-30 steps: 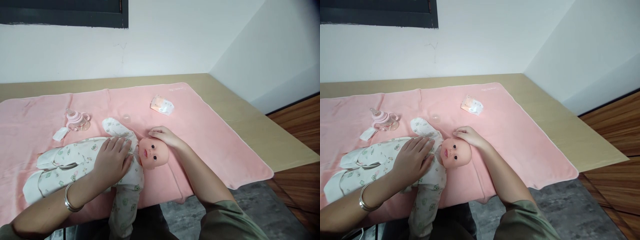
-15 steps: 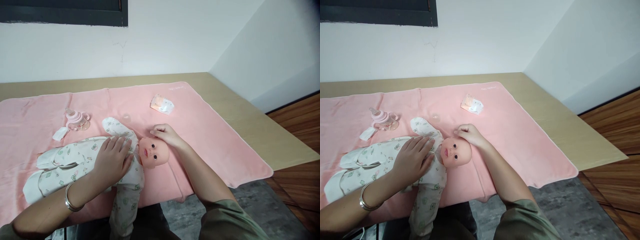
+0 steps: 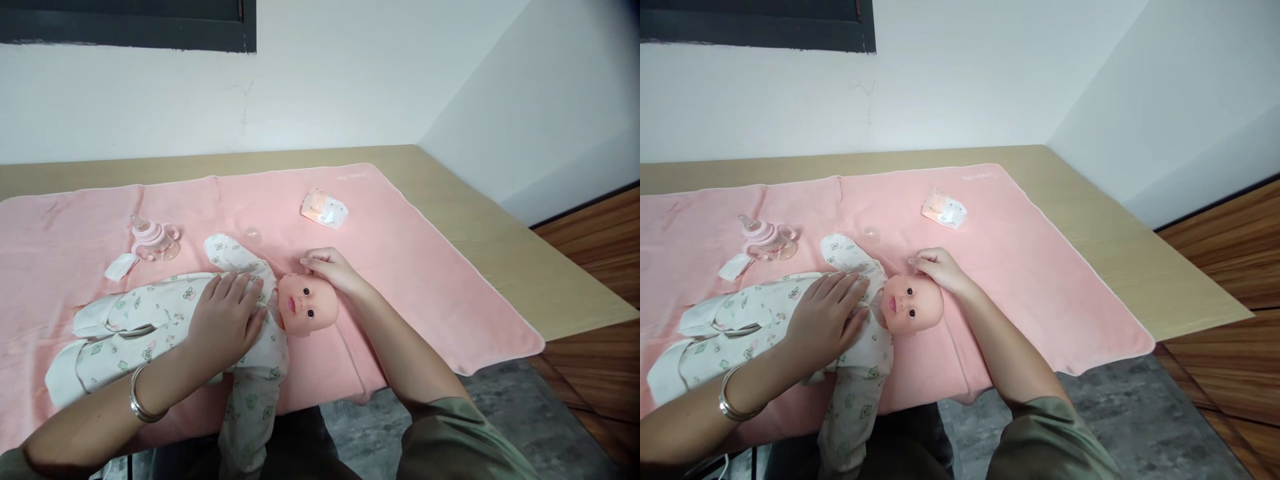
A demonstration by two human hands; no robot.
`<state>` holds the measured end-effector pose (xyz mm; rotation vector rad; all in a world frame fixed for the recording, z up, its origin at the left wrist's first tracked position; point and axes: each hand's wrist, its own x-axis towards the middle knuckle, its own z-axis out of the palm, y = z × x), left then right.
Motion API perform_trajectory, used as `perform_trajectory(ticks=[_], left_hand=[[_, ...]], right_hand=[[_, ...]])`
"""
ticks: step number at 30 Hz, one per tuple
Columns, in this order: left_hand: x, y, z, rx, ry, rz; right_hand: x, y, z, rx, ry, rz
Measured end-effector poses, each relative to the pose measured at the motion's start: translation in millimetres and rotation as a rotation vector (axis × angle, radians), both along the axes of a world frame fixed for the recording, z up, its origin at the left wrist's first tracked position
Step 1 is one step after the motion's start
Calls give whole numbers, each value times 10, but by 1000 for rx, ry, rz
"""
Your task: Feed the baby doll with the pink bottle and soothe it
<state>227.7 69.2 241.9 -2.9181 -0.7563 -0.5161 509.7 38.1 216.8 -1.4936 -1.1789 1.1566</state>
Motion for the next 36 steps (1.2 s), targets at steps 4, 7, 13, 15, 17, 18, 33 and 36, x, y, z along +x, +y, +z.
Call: perform_trajectory(ticks=[4, 7, 13, 15, 17, 18, 33, 36], left_hand=[[-4, 5, -2, 12, -4, 0], [-7, 7, -4, 25, 1, -8], [-5, 2, -2, 6, 6, 4], [-5, 2, -6, 8, 4, 1], [-6, 4, -11, 10, 0, -1], [-7, 5, -14, 9, 0, -1], [6, 7, -3, 35, -8, -16], [3, 9, -1, 33, -12, -17]], right_hand=[[-4, 15, 4, -42, 11, 23], [-13, 31, 0, -64, 25, 25], [-13, 26, -5, -167, 69, 28], [-11, 15, 10, -181, 67, 37], [-10, 4, 33, -184, 62, 38], [-11, -1, 45, -182, 60, 33], [51, -51, 79, 2, 296, 23], [64, -55, 63, 71, 392, 30]])
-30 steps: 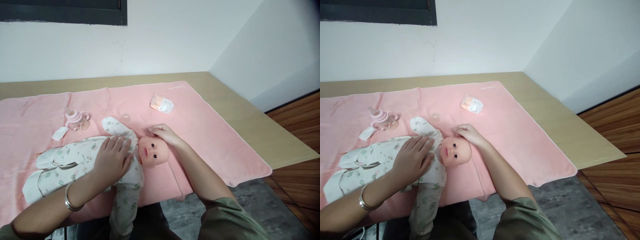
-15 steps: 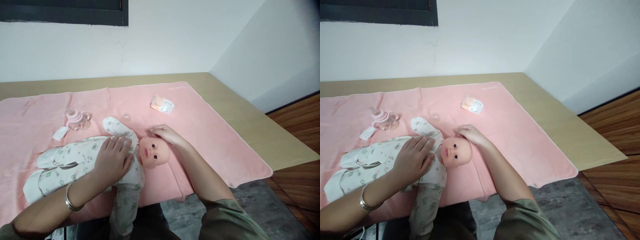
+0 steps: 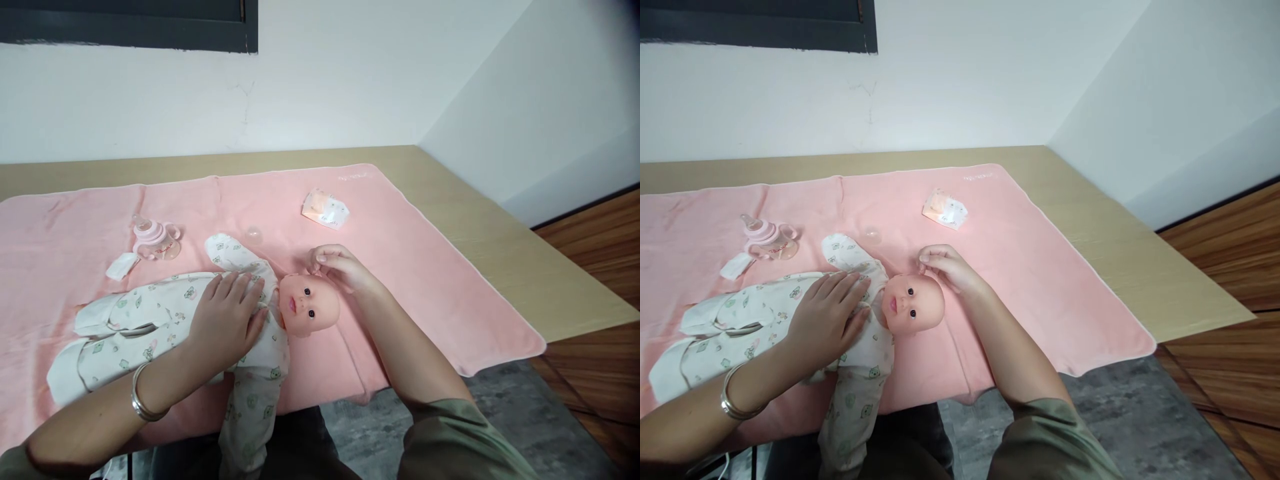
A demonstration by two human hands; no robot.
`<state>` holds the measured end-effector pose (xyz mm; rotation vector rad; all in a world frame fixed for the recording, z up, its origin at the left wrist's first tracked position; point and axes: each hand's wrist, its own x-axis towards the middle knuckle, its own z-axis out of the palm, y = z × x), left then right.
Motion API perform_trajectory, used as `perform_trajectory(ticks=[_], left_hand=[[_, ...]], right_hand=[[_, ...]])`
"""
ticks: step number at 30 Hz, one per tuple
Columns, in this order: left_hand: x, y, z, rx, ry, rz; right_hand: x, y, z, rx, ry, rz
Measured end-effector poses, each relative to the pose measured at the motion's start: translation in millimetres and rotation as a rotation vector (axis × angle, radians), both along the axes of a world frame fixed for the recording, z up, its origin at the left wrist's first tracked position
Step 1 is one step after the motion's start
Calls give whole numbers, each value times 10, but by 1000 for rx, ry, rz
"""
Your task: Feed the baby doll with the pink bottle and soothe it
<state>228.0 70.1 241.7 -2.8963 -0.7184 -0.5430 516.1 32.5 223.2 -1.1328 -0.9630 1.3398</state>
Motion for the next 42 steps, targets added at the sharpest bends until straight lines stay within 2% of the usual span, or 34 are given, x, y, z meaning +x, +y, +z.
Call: perform_trajectory(ticks=[2, 7, 13, 27, 42], left_hand=[[-2, 1, 0, -6, 1, 1], [-5, -3, -1, -3, 5, 5], [-3, -3, -7, 2, 9, 2], [0, -7, -5, 4, 8, 9], [-6, -10, -5, -43, 7, 15]], right_hand=[[4, 0, -5, 2, 8, -3], [-7, 20, -12, -63, -150, 0], [-29, 49, -12, -77, -270, 51], [-46, 60, -55, -287, -401, 82], [-6, 11, 32, -121, -270, 58]])
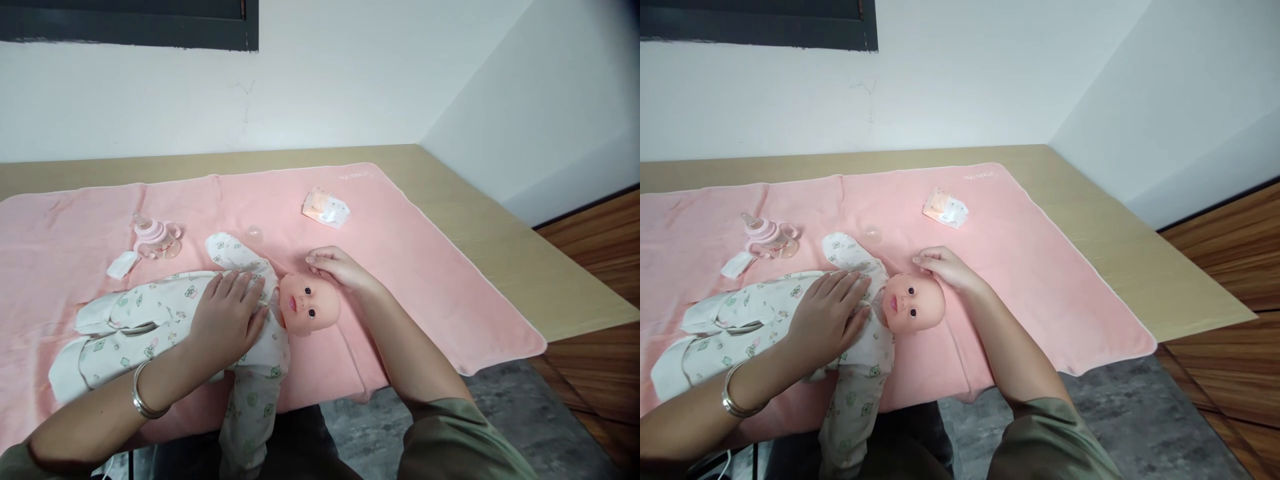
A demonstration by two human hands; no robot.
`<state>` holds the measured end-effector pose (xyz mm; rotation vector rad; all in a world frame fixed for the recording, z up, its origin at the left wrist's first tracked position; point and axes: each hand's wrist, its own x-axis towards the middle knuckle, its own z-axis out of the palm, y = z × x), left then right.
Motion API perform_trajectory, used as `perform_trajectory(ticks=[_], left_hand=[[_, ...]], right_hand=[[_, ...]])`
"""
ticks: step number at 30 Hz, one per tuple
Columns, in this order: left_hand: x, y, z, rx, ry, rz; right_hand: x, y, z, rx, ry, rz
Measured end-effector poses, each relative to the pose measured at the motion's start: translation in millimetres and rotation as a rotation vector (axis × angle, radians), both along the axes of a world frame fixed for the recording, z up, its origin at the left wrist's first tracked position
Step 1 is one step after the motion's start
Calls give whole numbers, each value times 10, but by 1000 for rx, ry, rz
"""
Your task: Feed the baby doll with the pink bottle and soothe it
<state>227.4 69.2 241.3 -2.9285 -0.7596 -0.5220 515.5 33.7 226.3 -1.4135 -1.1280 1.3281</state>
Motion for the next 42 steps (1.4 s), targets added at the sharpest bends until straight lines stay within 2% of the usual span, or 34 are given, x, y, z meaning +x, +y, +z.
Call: perform_trajectory(ticks=[8, 23, 30, 42], left_hand=[[0, -3, 17, 12, -3, -6], [5, -1, 17, 17, 9, 4], [6, -2, 11, 15, 9, -7], [-5, 2, 10, 34, 13, -6]], right_hand=[[-14, -26, 33, 64, 135, -83], [-84, 28, -54, -29, 83, -27], [-70, 20, -36, -43, 73, 40], [-94, 8, -12, -117, 68, 46]])
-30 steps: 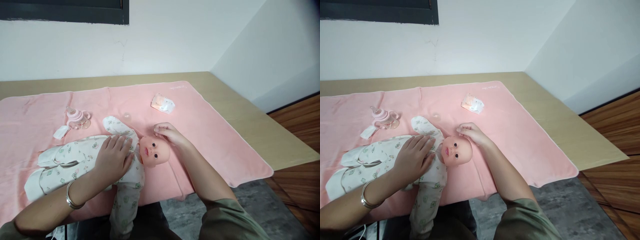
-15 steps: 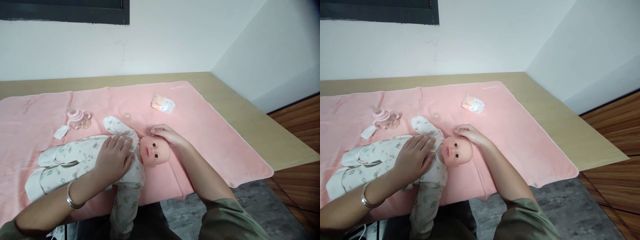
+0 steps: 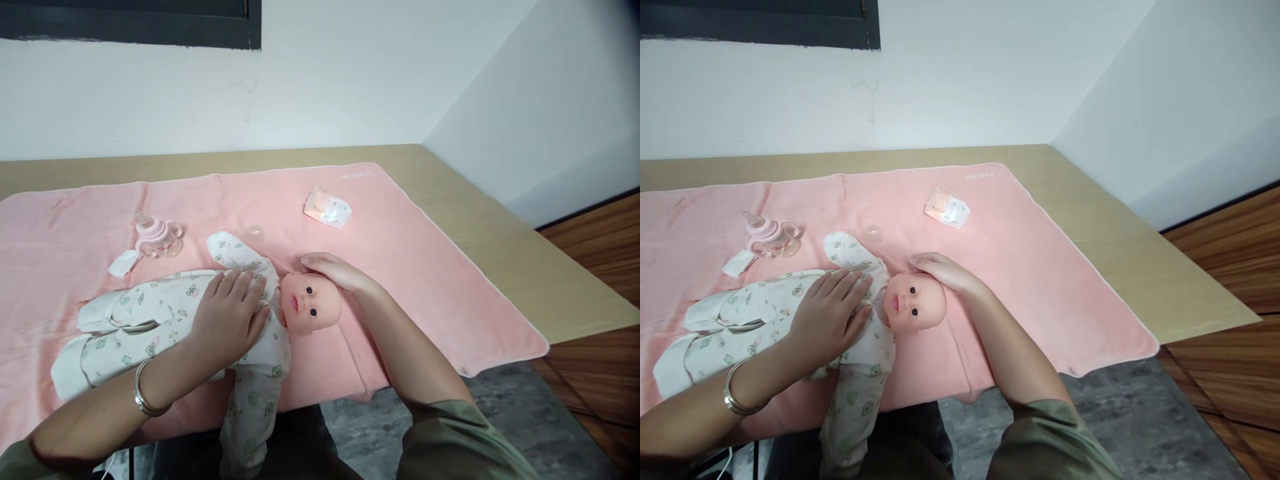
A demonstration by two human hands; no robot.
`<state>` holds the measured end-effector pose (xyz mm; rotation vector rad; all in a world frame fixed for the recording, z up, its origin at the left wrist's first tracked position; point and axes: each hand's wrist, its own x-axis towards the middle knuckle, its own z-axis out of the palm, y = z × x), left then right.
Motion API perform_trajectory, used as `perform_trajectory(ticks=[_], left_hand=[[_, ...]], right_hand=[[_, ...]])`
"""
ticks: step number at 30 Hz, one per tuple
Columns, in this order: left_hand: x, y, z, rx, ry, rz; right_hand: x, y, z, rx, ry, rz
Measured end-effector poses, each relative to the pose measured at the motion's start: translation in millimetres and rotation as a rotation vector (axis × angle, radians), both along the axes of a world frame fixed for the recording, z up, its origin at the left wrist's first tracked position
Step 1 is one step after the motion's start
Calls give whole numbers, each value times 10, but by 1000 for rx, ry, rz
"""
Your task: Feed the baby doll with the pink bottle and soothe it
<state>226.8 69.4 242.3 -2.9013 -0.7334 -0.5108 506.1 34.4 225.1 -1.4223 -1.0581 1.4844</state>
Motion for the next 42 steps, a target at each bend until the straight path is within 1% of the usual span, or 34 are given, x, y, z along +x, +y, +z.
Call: perform_trajectory(ticks=[7, 12, 19, 29, 35, 39, 42], left_hand=[[17, 2, 5, 4, -10, -2], [13, -4, 5, -19, 1, -1], [14, -3, -2, -1, -24, -11], [15, -8, 2, 2, -23, -6], [14, -2, -3, 18, -26, -8], [13, 1, -5, 17, -25, -12], [12, 2, -6, 9, -20, -14]], right_hand=[[55, -26, 33, -62, -67, 42], [70, -49, 87, -32, -145, 62], [122, -67, 131, -17, -248, 42], [179, -65, 65, -5, -162, -4], [167, -65, 77, 21, -114, -35], [158, -77, 67, 74, -78, -51], [161, -86, 45, 127, -3, -74]])
